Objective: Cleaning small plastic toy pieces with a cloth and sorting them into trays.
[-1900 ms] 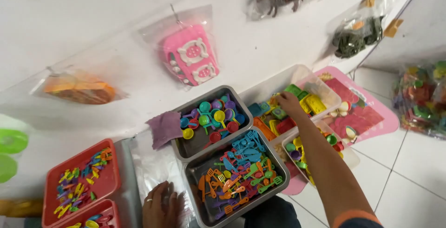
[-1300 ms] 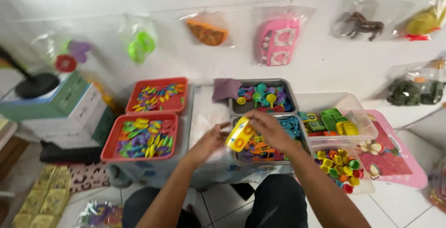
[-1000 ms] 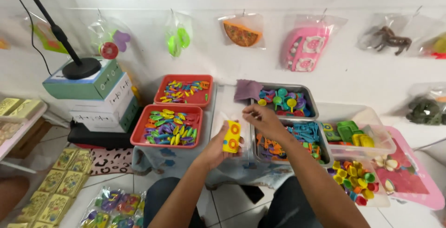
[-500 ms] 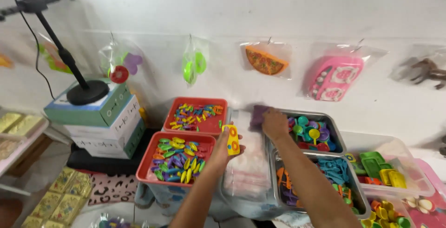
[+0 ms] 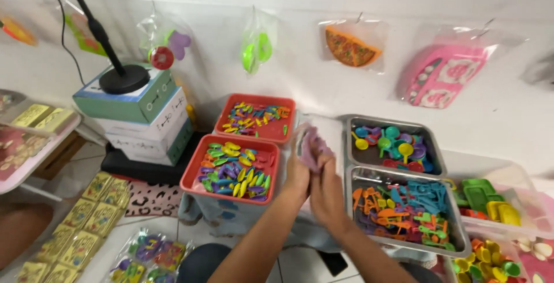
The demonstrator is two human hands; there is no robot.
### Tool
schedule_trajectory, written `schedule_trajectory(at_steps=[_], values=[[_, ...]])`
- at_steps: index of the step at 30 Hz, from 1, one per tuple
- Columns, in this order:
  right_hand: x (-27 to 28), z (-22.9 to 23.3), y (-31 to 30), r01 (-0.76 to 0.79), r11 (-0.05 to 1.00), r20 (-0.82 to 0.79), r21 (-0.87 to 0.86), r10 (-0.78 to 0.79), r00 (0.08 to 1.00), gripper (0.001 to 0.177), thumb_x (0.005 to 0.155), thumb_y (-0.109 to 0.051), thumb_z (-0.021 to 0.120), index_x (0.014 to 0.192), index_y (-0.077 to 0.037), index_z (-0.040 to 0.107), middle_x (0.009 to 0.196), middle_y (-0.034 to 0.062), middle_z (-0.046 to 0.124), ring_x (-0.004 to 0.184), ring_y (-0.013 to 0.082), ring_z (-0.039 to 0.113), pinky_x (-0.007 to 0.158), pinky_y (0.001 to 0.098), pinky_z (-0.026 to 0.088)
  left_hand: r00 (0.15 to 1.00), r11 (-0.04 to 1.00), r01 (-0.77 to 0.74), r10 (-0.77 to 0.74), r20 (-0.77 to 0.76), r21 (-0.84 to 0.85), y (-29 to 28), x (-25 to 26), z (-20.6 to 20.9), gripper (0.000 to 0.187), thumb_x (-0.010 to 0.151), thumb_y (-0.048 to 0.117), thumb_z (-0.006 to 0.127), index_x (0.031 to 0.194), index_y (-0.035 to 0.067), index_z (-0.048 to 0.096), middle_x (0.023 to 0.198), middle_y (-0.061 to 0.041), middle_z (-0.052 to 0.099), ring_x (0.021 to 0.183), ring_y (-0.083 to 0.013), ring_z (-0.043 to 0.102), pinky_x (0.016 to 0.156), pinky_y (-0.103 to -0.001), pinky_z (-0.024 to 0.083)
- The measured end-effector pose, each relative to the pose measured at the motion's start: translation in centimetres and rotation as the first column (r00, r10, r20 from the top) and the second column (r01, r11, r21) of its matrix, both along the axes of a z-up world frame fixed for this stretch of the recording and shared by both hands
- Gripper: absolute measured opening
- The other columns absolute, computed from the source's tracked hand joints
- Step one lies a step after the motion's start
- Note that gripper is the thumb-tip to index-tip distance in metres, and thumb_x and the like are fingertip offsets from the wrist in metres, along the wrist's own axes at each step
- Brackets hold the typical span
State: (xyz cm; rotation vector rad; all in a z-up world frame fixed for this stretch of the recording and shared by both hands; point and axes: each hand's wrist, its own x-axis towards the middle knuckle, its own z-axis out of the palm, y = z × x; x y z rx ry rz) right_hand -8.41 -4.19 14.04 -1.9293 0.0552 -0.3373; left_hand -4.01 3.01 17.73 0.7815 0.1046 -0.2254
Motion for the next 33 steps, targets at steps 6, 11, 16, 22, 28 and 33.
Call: schedule_trajectory(at_steps=[6,11,16,22,28,33], values=[[-1.0,0.4,-1.7,-0.242,0.91,0.318,-0.337,0.352,0.88,0.057,0.092,0.001,0.051,0.149,-0.005,0.047,0.151,0.0212,0.054,0.138,0.0359,0.055,0.113,0.0409,0.046,0.983,0.996,0.053,-0.063,0.173,0.065,1.3,-0.4,-2.5,0.067,0.096,0.034,0.048,0.157,0.009,0.031,0.153,-0.017,0.046,0.138,-0.0317,0.051,0.114,-0.044,0.047],[-1.5,0.0,0.3,-0.204,0.958,0.278,-0.201,0.255,0.926,0.054,0.09,-0.003,0.05,0.144,0.0,0.051,0.13,0.0221,0.065,0.104,0.0298,0.06,0.086,0.039,0.045,0.977,0.981,0.018,0.024,0.21,-0.195,1.4,1.7,-7.7,0.055,0.102,0.047,0.038,0.144,0.014,0.049,0.146,-0.017,0.053,0.126,-0.029,0.056,0.109,-0.045,0.047],[1.0,-3.1,-0.5,-0.118,0.978,0.204,-0.171,0.152,0.967,0.042,0.095,-0.013,0.051,0.134,0.0,0.061,0.107,0.017,0.079,0.074,0.0243,0.075,0.065,0.0347,0.056,0.913,0.997,-0.049,0.067,0.403,-0.055,2.1,1.8,-7.1,0.052,0.106,0.049,0.029,0.143,0.015,0.044,0.138,-0.016,0.055,0.114,-0.0201,0.056,0.098,-0.034,0.049],[0.0,-1.2,1.5,-0.201,0.969,0.47,-0.141,0.244,0.848,0.038,0.084,0.004,0.058,0.12,0.003,0.069,0.127,0.0168,0.074,0.129,0.032,0.066,0.111,0.0404,0.051,0.873,0.921,0.012,0.181,0.454,-0.39,2.9,3.8,-8.0,0.053,0.106,0.045,0.045,0.144,0.007,0.042,0.148,-0.024,0.048,0.13,-0.0331,0.056,0.108,-0.038,0.049],[-1.1,-4.1,1.5,-0.108,0.985,0.446,-0.132,0.157,0.881,0.042,0.088,0.001,0.059,0.129,0.007,0.063,0.14,0.0244,0.064,0.132,0.0334,0.064,0.109,0.0382,0.052,0.926,0.961,-0.033,0.132,0.354,-0.274,2.8,3.0,-8.5,0.06,0.103,0.051,0.04,0.144,0.006,0.044,0.146,-0.024,0.05,0.133,-0.0354,0.054,0.112,-0.042,0.044],[-1.1,-5.4,1.1,-0.103,0.989,0.381,-0.106,0.136,0.915,0.057,0.086,0.005,0.056,0.143,0.004,0.051,0.144,0.0217,0.061,0.062,0.0113,0.065,0.046,0.0211,0.045,0.785,0.977,-0.167,0.052,0.617,0.13,2.6,0.2,-5.1,0.047,0.109,0.049,0.023,0.134,0.014,0.042,0.145,-0.014,0.05,0.14,-0.0315,0.048,0.119,-0.049,0.037]])
